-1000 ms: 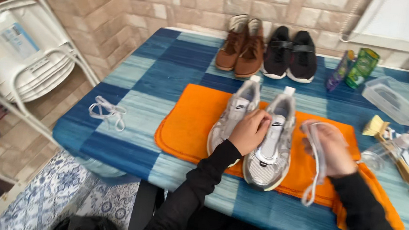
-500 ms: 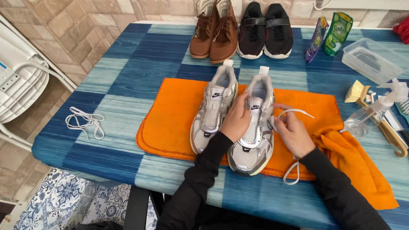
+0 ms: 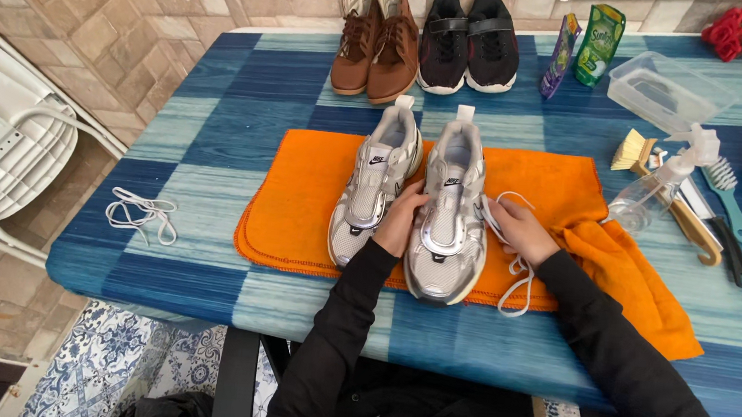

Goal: The person threads white shoelaces through the eyelets of a pair of silver sneakers placed on an orange mat. They pull the laces through each eyelet sequentially, adjust the tension, and tie the laces into a knot.

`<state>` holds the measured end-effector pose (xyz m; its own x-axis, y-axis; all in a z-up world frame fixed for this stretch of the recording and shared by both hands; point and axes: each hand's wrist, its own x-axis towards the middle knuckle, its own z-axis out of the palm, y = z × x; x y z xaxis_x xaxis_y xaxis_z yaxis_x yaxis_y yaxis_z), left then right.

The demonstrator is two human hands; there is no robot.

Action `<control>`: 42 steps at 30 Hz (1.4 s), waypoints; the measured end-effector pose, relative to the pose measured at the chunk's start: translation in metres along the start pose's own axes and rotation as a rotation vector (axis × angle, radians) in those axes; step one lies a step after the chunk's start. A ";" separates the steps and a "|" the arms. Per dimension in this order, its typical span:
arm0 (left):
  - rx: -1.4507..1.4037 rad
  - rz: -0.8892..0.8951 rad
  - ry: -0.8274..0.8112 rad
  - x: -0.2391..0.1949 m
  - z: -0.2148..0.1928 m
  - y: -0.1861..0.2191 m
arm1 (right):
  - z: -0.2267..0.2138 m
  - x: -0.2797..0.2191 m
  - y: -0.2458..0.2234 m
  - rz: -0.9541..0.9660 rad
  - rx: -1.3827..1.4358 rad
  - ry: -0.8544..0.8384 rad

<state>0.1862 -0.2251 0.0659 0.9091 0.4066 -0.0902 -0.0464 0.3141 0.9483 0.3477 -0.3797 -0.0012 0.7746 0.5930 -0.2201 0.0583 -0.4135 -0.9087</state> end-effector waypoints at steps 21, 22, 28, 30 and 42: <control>0.160 0.110 -0.101 0.010 0.008 -0.031 | -0.013 0.015 0.021 0.018 0.064 0.050; 0.160 0.109 -0.100 0.010 0.007 -0.032 | -0.013 0.018 0.026 0.018 0.064 0.049; 0.204 0.169 -0.089 -0.005 0.015 -0.008 | -0.023 -0.044 -0.033 -0.351 0.225 0.095; 0.361 0.331 -0.018 -0.003 0.007 -0.006 | -0.024 -0.085 -0.070 -0.519 -0.183 0.101; 0.755 0.918 -0.193 0.018 0.009 -0.058 | -0.008 -0.089 -0.056 -0.692 -0.606 -0.023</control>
<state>0.2090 -0.2441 0.0122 0.7144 0.0600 0.6972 -0.5130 -0.6328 0.5800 0.2805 -0.4150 0.0718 0.4316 0.8540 0.2907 0.8293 -0.2487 -0.5005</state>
